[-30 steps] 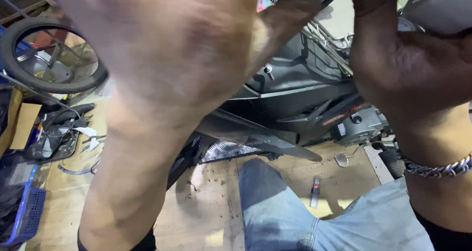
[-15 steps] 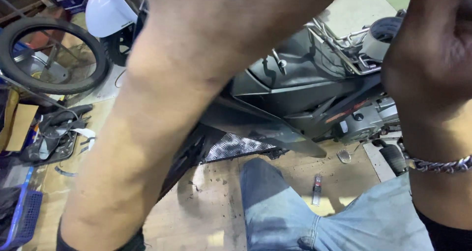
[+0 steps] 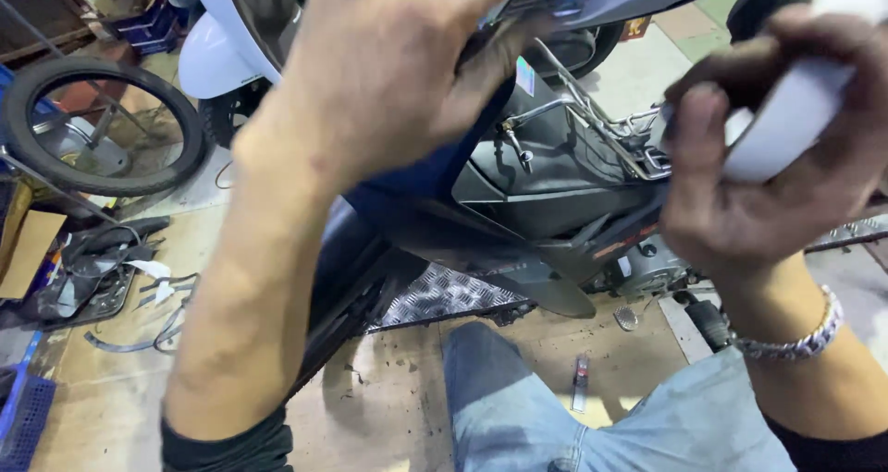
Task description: The person is applying masking paper and tape to the front fairing of a motorcycle to prepare it for service or painting.
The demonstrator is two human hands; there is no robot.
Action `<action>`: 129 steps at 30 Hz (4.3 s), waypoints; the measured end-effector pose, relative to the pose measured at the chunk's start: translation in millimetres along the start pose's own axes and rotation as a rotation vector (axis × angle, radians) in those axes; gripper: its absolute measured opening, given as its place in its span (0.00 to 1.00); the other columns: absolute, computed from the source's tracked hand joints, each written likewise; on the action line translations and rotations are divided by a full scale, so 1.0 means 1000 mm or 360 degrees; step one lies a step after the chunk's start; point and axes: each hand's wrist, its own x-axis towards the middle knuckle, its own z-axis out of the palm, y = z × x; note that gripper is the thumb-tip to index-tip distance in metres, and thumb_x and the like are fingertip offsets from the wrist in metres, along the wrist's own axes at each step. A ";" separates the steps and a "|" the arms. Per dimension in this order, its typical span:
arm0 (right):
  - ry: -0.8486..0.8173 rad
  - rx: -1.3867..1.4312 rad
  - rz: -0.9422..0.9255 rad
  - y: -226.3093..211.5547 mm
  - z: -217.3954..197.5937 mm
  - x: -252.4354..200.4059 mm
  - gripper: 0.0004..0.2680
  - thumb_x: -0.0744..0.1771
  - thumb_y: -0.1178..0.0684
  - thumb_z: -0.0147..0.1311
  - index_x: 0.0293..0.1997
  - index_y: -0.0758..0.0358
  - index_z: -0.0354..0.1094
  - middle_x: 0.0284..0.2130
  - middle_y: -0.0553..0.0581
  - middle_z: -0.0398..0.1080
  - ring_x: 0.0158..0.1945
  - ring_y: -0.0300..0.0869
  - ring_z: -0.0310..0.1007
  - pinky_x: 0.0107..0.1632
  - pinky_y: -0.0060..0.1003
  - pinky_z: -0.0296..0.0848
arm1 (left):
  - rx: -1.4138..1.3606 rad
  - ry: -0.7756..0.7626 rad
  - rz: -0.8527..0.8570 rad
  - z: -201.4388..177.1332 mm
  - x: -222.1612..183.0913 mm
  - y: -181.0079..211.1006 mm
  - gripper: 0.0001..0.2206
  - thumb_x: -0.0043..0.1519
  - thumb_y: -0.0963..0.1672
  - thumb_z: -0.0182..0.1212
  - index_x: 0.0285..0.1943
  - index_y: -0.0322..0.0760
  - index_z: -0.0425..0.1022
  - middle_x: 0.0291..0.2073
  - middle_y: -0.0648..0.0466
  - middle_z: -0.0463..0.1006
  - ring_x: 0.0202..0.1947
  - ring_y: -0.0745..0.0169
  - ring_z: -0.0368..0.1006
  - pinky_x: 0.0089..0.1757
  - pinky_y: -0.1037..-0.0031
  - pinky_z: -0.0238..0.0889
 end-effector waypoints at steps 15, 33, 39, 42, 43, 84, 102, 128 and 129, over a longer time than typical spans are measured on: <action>-0.0521 -0.0512 0.0149 0.009 -0.046 -0.032 0.32 0.65 0.58 0.55 0.74 0.84 0.40 0.30 0.67 0.74 0.19 0.48 0.70 0.23 0.43 0.68 | -0.1083 0.0402 -0.0995 0.024 -0.001 0.105 0.14 0.55 0.38 0.70 0.48 0.28 0.77 0.46 0.43 0.77 0.44 0.51 0.76 0.47 0.68 0.72; -0.0827 -0.0041 0.0105 0.005 -0.049 -0.044 0.40 0.59 0.60 0.58 0.74 0.78 0.26 0.29 0.54 0.79 0.12 0.36 0.65 0.16 0.34 0.62 | -0.1453 0.0371 -0.0988 0.029 0.001 0.145 0.23 0.54 0.44 0.73 0.58 0.33 0.76 0.56 0.44 0.76 0.55 0.49 0.75 0.58 0.62 0.70; -0.1036 -0.0211 0.0041 -0.018 -0.047 -0.018 0.33 0.60 0.52 0.58 0.69 0.85 0.46 0.25 0.56 0.77 0.17 0.42 0.72 0.24 0.35 0.72 | -0.1366 0.0611 -0.0851 0.023 -0.013 0.141 0.09 0.54 0.35 0.69 0.41 0.29 0.77 0.39 0.49 0.79 0.38 0.51 0.78 0.45 0.66 0.71; -0.1071 -0.0559 -0.0021 -0.035 -0.044 0.008 0.27 0.59 0.56 0.60 0.67 0.66 0.61 0.14 0.45 0.70 0.12 0.36 0.65 0.19 0.36 0.66 | -0.1298 0.0807 -0.0962 0.017 -0.028 0.132 0.10 0.54 0.34 0.71 0.42 0.30 0.76 0.37 0.49 0.80 0.36 0.57 0.77 0.42 0.70 0.75; -0.0971 -0.0719 0.0053 -0.038 -0.047 0.016 0.21 0.60 0.61 0.60 0.59 0.63 0.69 0.14 0.47 0.71 0.11 0.37 0.64 0.19 0.37 0.66 | -0.1285 0.0905 -0.1198 0.012 -0.033 0.125 0.09 0.55 0.34 0.69 0.41 0.31 0.75 0.35 0.51 0.79 0.33 0.61 0.76 0.40 0.74 0.73; -0.0392 -0.1285 -0.0197 0.242 -0.201 0.033 0.12 0.63 0.66 0.55 0.50 0.67 0.77 0.46 0.60 0.77 0.51 0.54 0.70 0.66 0.45 0.61 | -0.1950 -0.0115 -0.1137 0.175 0.125 0.213 0.14 0.57 0.44 0.64 0.48 0.30 0.79 0.43 0.49 0.81 0.41 0.56 0.78 0.45 0.71 0.71; -0.0078 -0.0926 -0.0028 0.218 -0.170 0.016 0.14 0.71 0.74 0.60 0.64 0.93 0.65 0.57 0.84 0.68 0.60 0.69 0.64 0.66 0.56 0.63 | -0.1826 -0.0233 -0.1291 0.167 0.084 0.226 0.15 0.56 0.44 0.65 0.49 0.31 0.77 0.44 0.48 0.80 0.44 0.50 0.76 0.47 0.67 0.69; -0.0923 -0.0142 0.0282 0.026 -0.076 -0.082 0.11 0.58 0.56 0.64 0.40 0.66 0.69 0.28 0.54 0.71 0.25 0.46 0.63 0.34 0.38 0.67 | -0.1936 0.0222 -0.1676 0.103 -0.023 0.213 0.17 0.54 0.42 0.73 0.51 0.34 0.80 0.52 0.50 0.76 0.50 0.59 0.75 0.51 0.73 0.71; -0.0924 -0.0130 0.0243 0.024 -0.077 -0.078 0.11 0.58 0.56 0.64 0.40 0.66 0.69 0.28 0.54 0.71 0.25 0.46 0.63 0.34 0.38 0.67 | -0.1906 0.0253 -0.1675 0.096 -0.023 0.209 0.17 0.54 0.42 0.73 0.51 0.34 0.80 0.52 0.50 0.76 0.50 0.59 0.75 0.51 0.73 0.71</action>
